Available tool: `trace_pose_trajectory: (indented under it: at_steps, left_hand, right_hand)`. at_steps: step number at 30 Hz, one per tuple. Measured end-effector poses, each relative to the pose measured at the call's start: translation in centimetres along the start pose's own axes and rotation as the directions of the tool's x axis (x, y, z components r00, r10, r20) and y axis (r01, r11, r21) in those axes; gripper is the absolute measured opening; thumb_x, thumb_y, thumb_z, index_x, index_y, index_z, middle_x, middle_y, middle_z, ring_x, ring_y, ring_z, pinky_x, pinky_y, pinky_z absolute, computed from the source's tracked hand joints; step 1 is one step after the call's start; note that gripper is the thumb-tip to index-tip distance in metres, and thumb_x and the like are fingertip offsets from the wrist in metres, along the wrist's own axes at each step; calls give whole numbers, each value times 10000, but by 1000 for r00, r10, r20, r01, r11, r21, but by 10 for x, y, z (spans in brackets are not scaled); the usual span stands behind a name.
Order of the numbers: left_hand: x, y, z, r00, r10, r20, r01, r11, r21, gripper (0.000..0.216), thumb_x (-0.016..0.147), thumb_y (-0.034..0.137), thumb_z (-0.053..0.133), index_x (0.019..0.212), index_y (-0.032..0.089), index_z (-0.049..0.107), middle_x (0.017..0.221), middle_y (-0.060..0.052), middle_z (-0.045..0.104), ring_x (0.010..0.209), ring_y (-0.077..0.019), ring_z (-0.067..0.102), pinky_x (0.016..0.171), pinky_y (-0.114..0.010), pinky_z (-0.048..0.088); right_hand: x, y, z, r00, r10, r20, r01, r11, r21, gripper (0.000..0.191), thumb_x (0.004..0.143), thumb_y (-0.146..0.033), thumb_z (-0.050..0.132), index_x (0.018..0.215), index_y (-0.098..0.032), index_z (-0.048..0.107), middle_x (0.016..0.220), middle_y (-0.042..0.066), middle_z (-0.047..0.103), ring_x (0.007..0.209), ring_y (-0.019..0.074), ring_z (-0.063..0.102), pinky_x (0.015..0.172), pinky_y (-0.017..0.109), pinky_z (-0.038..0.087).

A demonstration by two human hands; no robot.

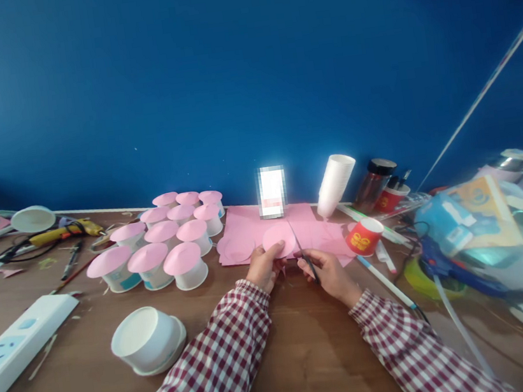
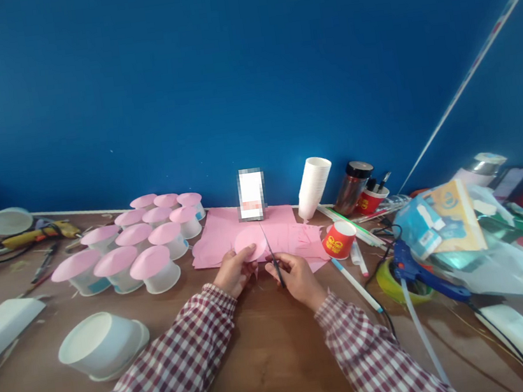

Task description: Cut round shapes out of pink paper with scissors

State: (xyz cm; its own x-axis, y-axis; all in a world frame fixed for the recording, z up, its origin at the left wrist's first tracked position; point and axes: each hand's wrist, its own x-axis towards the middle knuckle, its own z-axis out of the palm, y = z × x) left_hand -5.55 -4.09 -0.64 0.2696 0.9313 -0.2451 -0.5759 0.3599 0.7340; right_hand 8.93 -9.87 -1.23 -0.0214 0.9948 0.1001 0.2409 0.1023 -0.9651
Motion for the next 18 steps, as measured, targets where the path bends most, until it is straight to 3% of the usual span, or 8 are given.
trace_pose_trajectory:
  at_steps: [18]
  left_hand:
    - [1,0,-1,1000,1,-21,-1,1000,-1,209,646,179,731,777,93,592,623,-20,591,470,-64,514,420,-163,428]
  right_hand:
    - [-1,-4,0,1000,-3,-10,3,999,-53,365,801,-438,586,969,-117,629,568,-36,494,488,93,467,461,217,392]
